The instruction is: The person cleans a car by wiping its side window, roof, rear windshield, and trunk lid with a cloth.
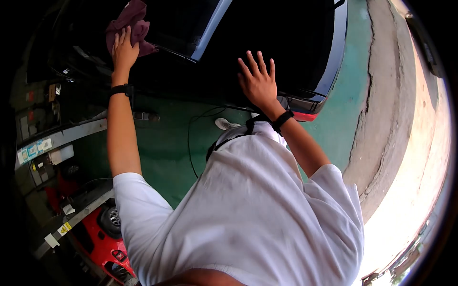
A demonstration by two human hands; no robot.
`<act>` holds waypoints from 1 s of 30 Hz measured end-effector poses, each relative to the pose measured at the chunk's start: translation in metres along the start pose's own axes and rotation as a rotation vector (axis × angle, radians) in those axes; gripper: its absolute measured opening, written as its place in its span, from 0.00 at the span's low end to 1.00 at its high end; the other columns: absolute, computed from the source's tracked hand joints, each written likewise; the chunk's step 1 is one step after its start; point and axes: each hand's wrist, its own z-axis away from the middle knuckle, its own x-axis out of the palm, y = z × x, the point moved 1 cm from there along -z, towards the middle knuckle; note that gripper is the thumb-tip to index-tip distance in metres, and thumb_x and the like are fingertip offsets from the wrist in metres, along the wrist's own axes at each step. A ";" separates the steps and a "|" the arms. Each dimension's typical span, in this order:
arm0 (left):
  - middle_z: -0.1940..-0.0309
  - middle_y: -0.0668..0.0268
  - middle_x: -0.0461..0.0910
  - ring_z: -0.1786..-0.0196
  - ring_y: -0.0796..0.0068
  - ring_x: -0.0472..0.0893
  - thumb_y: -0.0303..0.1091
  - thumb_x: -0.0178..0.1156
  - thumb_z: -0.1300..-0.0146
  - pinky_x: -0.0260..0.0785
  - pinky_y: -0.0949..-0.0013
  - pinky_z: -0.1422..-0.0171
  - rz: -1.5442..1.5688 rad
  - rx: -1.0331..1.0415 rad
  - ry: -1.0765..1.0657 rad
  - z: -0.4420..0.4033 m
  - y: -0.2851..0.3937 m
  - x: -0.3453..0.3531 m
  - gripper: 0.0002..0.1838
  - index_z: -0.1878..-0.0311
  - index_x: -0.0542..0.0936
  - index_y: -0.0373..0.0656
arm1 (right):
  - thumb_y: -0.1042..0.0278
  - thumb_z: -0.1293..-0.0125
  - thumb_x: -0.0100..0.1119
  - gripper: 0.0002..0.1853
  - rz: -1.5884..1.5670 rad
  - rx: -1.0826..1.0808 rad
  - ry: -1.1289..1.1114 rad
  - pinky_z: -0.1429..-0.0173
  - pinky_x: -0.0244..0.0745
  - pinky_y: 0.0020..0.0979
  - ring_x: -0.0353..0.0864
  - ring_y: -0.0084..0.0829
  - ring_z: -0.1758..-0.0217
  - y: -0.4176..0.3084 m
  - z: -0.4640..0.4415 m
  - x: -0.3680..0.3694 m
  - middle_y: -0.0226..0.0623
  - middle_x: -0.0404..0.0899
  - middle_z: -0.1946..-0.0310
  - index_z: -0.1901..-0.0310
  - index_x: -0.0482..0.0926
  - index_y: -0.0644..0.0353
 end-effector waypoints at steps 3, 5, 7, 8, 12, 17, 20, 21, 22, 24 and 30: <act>0.22 0.63 0.64 0.18 0.49 0.56 0.41 0.64 0.34 0.52 0.40 0.19 0.176 0.022 0.071 0.047 0.036 -0.010 0.39 0.20 0.63 0.52 | 0.61 0.32 0.62 0.23 -0.168 -0.260 0.013 0.18 0.51 0.55 0.61 0.43 0.19 -0.001 0.006 0.002 0.37 0.70 0.27 0.35 0.79 0.46; 0.22 0.64 0.65 0.18 0.49 0.56 0.39 0.66 0.36 0.52 0.40 0.19 0.222 0.046 0.051 0.073 0.074 -0.006 0.40 0.21 0.64 0.51 | 0.62 0.33 0.63 0.22 -0.206 -0.343 -0.042 0.18 0.51 0.54 0.60 0.43 0.19 0.003 0.008 -0.003 0.37 0.69 0.26 0.38 0.80 0.48; 0.23 0.57 0.66 0.18 0.49 0.57 0.38 0.67 0.37 0.52 0.43 0.19 0.394 0.047 0.027 0.093 0.109 0.001 0.39 0.22 0.65 0.49 | 0.66 0.38 0.64 0.14 -0.295 -0.513 -0.035 0.24 0.63 0.48 0.73 0.41 0.29 0.008 0.007 -0.014 0.38 0.78 0.37 0.51 0.82 0.56; 0.25 0.47 0.66 0.19 0.46 0.58 0.40 0.63 0.32 0.52 0.49 0.18 0.649 -0.101 0.013 0.103 0.127 0.000 0.37 0.22 0.64 0.44 | 0.66 0.38 0.64 0.14 -0.298 -0.518 -0.051 0.24 0.63 0.48 0.73 0.41 0.29 0.010 0.008 -0.023 0.38 0.78 0.37 0.51 0.82 0.56; 0.27 0.45 0.68 0.24 0.51 0.66 0.49 0.51 0.21 0.56 0.59 0.22 1.177 -0.299 -0.169 0.134 0.188 -0.001 0.32 0.27 0.67 0.31 | 0.72 0.42 0.63 0.06 -0.587 -0.609 -0.203 0.56 0.74 0.36 0.78 0.37 0.66 0.016 0.029 -0.047 0.34 0.76 0.69 0.64 0.78 0.59; 0.32 0.47 0.73 0.29 0.50 0.71 0.46 0.56 0.24 0.59 0.57 0.24 1.107 -0.291 -0.148 0.158 0.217 -0.002 0.26 0.34 0.74 0.35 | 0.73 0.42 0.63 0.06 -0.600 -0.577 -0.231 0.57 0.75 0.36 0.79 0.37 0.63 0.037 0.043 -0.061 0.35 0.76 0.68 0.63 0.79 0.59; 0.31 0.45 0.71 0.27 0.47 0.68 0.45 0.58 0.25 0.57 0.54 0.23 0.965 -0.152 -0.074 0.168 0.233 -0.013 0.26 0.33 0.74 0.36 | 0.72 0.41 0.65 0.12 -0.553 -0.474 -0.203 0.51 0.77 0.36 0.79 0.37 0.53 0.049 0.043 -0.070 0.34 0.79 0.58 0.54 0.81 0.58; 0.29 0.45 0.70 0.25 0.44 0.66 0.44 0.59 0.26 0.56 0.52 0.22 0.910 -0.071 -0.021 0.172 0.242 -0.022 0.26 0.32 0.73 0.38 | 0.72 0.40 0.65 0.18 -0.510 -0.421 -0.153 0.46 0.76 0.36 0.78 0.37 0.48 0.050 0.041 -0.074 0.35 0.79 0.52 0.47 0.80 0.57; 0.28 0.45 0.69 0.24 0.41 0.63 0.43 0.60 0.27 0.54 0.50 0.21 0.855 0.008 0.031 0.174 0.251 -0.028 0.27 0.31 0.73 0.39 | 0.72 0.39 0.66 0.23 -0.467 -0.367 -0.105 0.42 0.75 0.37 0.78 0.38 0.43 0.050 0.042 -0.077 0.35 0.78 0.46 0.41 0.79 0.55; 0.24 0.46 0.63 0.20 0.38 0.54 0.42 0.63 0.30 0.47 0.38 0.20 0.698 0.035 -0.110 0.182 0.273 -0.025 0.31 0.27 0.70 0.42 | 0.68 0.40 0.68 0.36 -0.424 -0.290 -0.205 0.30 0.68 0.41 0.71 0.41 0.30 0.056 0.051 -0.078 0.37 0.70 0.31 0.29 0.71 0.48; 0.28 0.47 0.68 0.21 0.48 0.61 0.38 0.65 0.36 0.50 0.41 0.19 1.081 0.514 -0.146 0.192 0.387 -0.018 0.33 0.29 0.70 0.35 | 0.59 0.52 0.79 0.54 -0.246 -0.043 -0.134 0.17 0.45 0.55 0.51 0.48 0.16 0.079 0.069 -0.093 0.43 0.54 0.19 0.22 0.61 0.41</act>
